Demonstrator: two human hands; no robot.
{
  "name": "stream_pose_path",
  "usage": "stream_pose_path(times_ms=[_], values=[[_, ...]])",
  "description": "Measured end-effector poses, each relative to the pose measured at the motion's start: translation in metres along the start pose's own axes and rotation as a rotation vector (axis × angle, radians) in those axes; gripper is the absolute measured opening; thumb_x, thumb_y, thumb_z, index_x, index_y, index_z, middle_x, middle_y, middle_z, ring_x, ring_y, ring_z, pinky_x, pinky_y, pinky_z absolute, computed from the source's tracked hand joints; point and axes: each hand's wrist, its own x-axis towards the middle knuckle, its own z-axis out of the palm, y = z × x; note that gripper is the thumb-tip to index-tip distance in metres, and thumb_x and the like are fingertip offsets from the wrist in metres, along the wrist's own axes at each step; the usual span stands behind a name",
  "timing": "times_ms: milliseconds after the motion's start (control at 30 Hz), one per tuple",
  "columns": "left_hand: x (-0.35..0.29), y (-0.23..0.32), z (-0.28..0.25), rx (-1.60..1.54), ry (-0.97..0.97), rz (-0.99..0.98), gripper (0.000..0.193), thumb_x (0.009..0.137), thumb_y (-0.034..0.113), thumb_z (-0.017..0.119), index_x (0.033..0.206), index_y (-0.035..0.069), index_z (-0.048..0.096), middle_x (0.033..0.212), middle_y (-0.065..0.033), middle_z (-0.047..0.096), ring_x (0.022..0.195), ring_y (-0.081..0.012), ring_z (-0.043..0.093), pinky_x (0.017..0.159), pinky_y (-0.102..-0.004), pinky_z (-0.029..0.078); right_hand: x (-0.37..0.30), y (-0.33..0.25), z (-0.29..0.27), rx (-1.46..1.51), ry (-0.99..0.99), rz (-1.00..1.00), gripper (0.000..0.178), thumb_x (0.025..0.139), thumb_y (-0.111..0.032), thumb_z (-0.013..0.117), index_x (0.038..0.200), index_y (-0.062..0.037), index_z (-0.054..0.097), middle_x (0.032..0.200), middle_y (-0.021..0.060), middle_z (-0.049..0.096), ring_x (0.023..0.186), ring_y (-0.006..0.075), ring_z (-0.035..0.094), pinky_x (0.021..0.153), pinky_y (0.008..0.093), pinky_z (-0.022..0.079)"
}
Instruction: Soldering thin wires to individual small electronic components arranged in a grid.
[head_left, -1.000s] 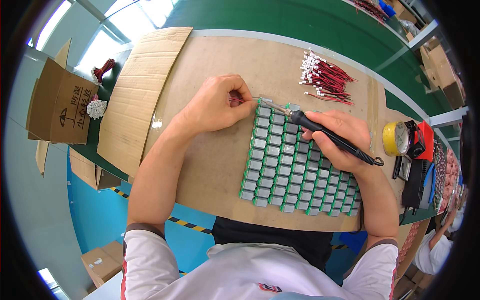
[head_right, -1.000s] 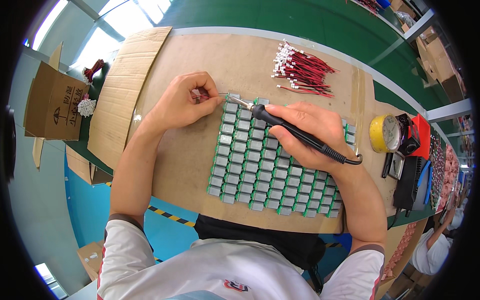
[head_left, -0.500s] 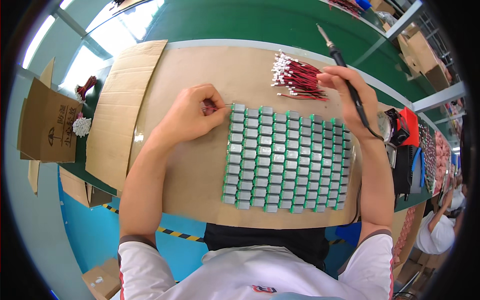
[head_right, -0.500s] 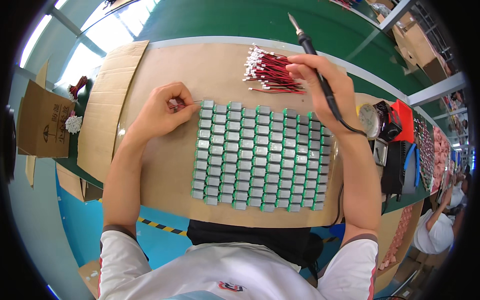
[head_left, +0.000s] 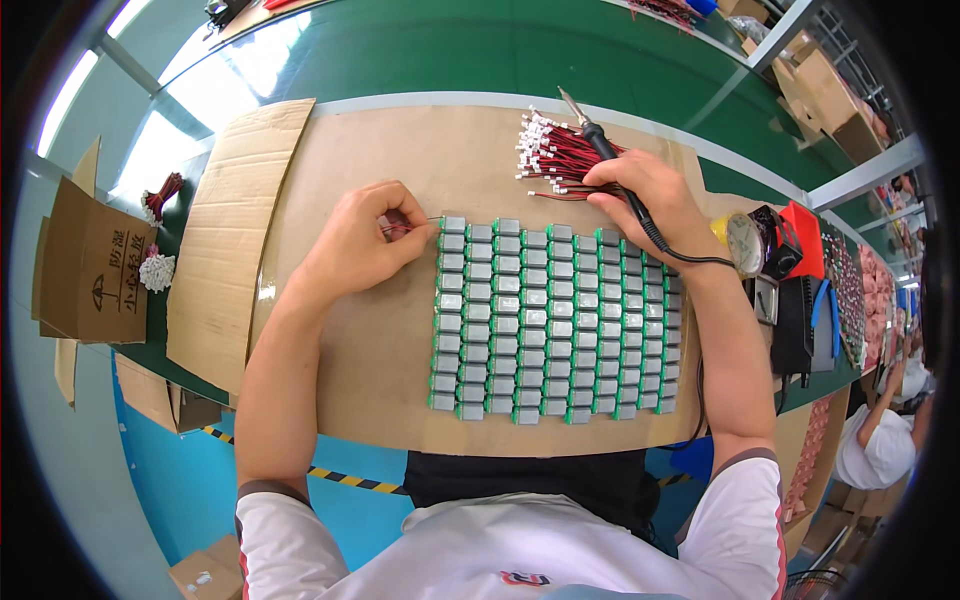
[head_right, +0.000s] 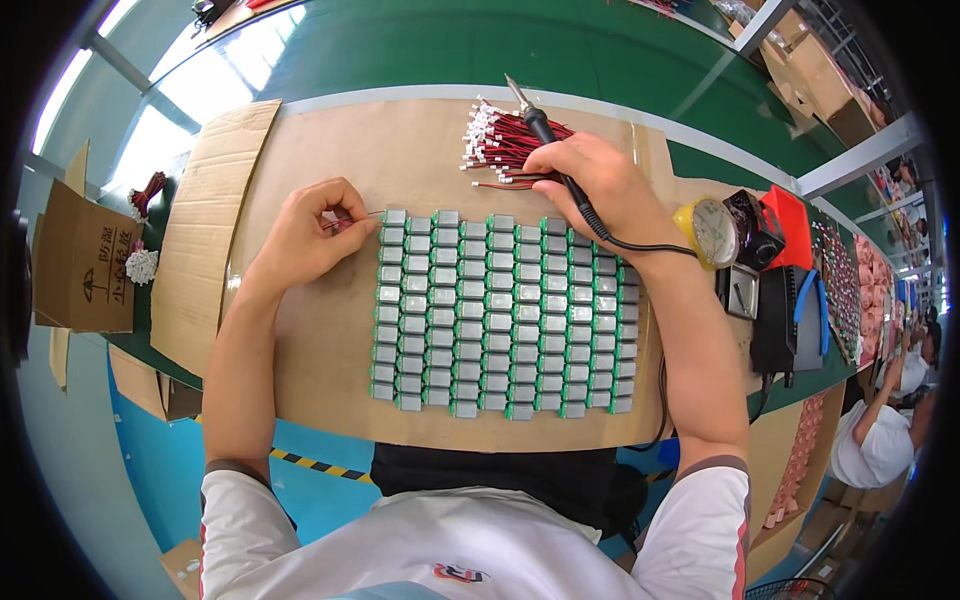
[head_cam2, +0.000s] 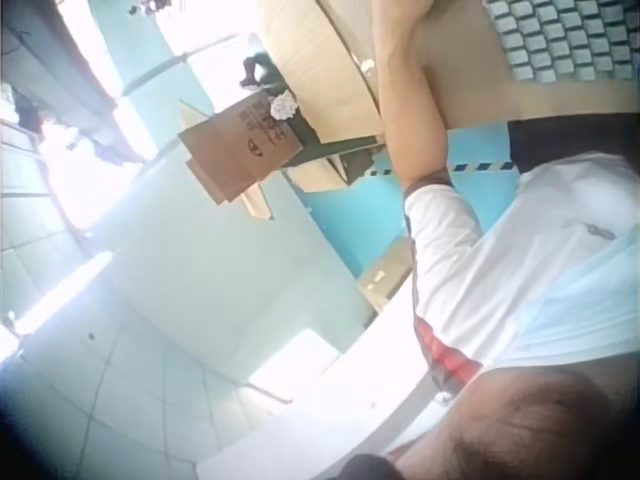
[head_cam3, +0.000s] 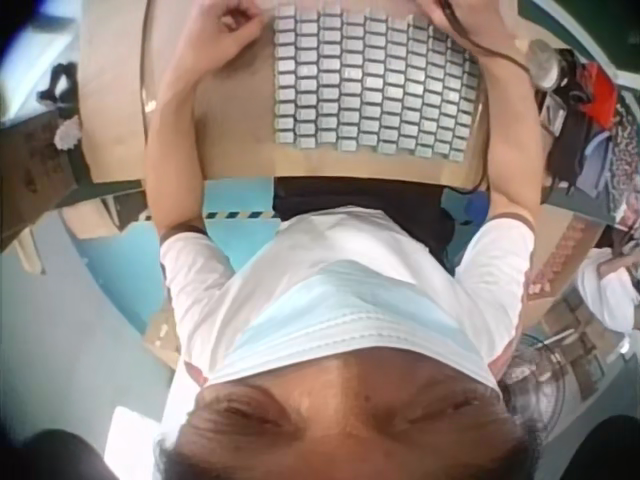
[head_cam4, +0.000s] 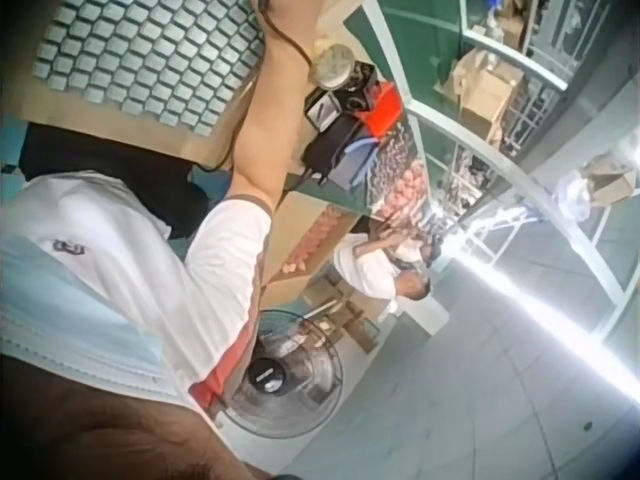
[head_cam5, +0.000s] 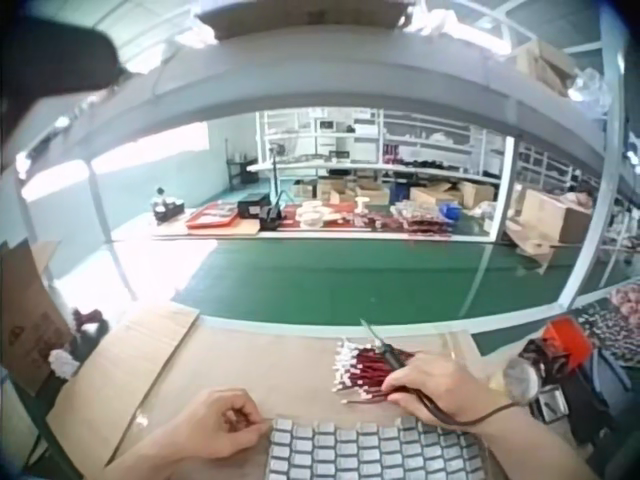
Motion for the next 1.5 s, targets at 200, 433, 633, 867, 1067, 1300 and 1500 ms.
stream_pose_path(times_ms=[200,433,633,867,1067,1300,1500], values=[[0.0,0.001,-0.001,0.016,0.007,0.019,0.014,0.089,0.006,0.077,0.085,0.0,0.065,0.081,-0.0011,0.066,0.068,-0.0038,0.053,0.058,-0.0224,0.045,-0.001,0.008,0.003,-0.049,-0.018,-0.042,0.021,0.088,0.002,0.074,0.107,-0.0034,0.069,0.097,0.015,0.069,0.09,0.0335,0.067,0.079,0.0407,0.054],[0.0,0.003,-0.002,0.046,0.015,0.031,0.013,0.088,0.006,0.078,0.085,0.0,0.066,0.086,-0.0007,0.066,0.069,-0.0038,0.054,0.058,-0.0222,0.045,0.0,0.011,0.004,-0.071,-0.011,-0.07,0.02,0.088,0.004,0.072,0.107,-0.0027,0.068,0.094,0.0143,0.07,0.089,0.0329,0.067,0.079,0.0407,0.055],[-0.002,0.007,-0.003,0.031,0.036,0.05,0.011,0.086,0.004,0.078,0.087,0.001,0.068,0.09,-0.0016,0.066,0.075,-0.0061,0.059,0.058,-0.0212,0.044,-0.002,0.006,0.004,-0.017,0.049,-0.012,0.018,0.09,0.002,0.07,0.108,-0.0044,0.068,0.093,0.0163,0.069,0.086,0.0349,0.067,0.076,0.0426,0.055],[-0.004,0.011,-0.007,0.08,0.087,0.124,0.011,0.084,0.005,0.076,0.09,0.0,0.069,0.092,-0.0053,0.068,0.08,-0.0126,0.063,0.062,-0.0252,0.048,-0.001,0.001,0.0,0.02,0.128,0.052,0.027,0.091,0.001,0.072,0.117,-0.0055,0.069,0.095,0.0128,0.072,0.085,0.0253,0.072,0.076,0.0355,0.059],[-0.004,0.007,-0.012,0.212,0.242,0.332,0.015,0.08,0.004,0.075,0.093,-0.001,0.07,0.094,-0.0097,0.069,0.084,-0.0214,0.065,0.068,-0.0307,0.051,0.007,-0.022,-0.005,0.102,0.145,0.036,0.03,0.091,0.002,0.073,0.119,-0.0055,0.068,0.094,0.0112,0.074,0.085,0.0195,0.074,0.074,0.0308,0.061],[-0.018,0.04,0.009,0.089,0.325,0.505,0.021,0.076,0.001,0.081,0.096,0.001,0.072,0.089,-0.0094,0.07,0.081,-0.0239,0.065,0.067,-0.0337,0.051,0.009,-0.071,0.013,0.422,0.031,0.08,0.031,0.087,0.006,0.073,0.117,-0.0039,0.069,0.093,0.0067,0.072,0.085,0.0147,0.073,0.075,0.0275,0.06],[-0.019,0.046,0.036,0.087,0.223,0.675,0.021,0.076,0.001,0.084,0.096,0.002,0.076,0.085,-0.0076,0.07,0.076,-0.0209,0.065,0.063,-0.0325,0.051,0.008,-0.086,0.026,0.424,-0.009,-0.014,0.034,0.082,0.008,0.078,0.112,-0.0037,0.068,0.093,0.0082,0.074,0.083,0.0178,0.075,0.072,0.0291,0.06]])
